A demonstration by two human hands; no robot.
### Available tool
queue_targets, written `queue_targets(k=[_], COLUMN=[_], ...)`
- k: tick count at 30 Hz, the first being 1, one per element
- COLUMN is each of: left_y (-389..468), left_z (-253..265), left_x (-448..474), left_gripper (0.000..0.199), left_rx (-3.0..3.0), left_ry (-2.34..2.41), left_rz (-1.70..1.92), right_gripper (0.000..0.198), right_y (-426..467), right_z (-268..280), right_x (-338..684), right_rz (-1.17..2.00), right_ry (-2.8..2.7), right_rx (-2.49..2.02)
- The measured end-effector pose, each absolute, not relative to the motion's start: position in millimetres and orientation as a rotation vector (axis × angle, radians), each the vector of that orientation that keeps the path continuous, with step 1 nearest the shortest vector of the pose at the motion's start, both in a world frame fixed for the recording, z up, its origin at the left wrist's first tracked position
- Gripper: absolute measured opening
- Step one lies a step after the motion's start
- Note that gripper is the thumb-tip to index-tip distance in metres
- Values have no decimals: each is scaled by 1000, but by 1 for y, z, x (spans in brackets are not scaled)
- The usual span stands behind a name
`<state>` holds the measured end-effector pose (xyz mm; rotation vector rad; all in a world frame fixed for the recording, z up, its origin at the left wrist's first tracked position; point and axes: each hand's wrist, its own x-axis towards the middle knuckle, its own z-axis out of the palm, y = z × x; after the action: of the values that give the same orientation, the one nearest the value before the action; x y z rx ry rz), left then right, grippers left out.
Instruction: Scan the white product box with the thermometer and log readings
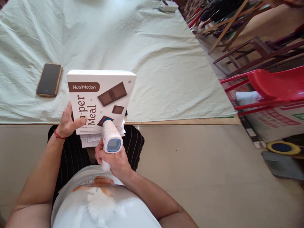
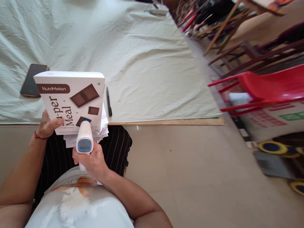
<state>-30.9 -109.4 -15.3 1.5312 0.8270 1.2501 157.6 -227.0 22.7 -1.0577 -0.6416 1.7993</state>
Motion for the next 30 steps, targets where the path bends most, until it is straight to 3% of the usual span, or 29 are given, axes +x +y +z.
queue_targets(k=[25, 27, 30], left_y=[-109, -110, -110], left_z=[-11, -11, -12], left_x=[-29, -29, -29], left_gripper=[53, 55, 60], left_rx=[1540, 1538, 1512], left_ry=[782, 811, 855], left_rz=[1275, 1277, 1269], right_gripper=[29, 40, 54], right_y=[-235, -238, -218], right_z=[20, 21, 25], right_x=[159, 173, 219], right_rz=[1854, 1755, 1235], right_ry=[-667, -751, -960], right_rx=[-1049, -1050, -1282])
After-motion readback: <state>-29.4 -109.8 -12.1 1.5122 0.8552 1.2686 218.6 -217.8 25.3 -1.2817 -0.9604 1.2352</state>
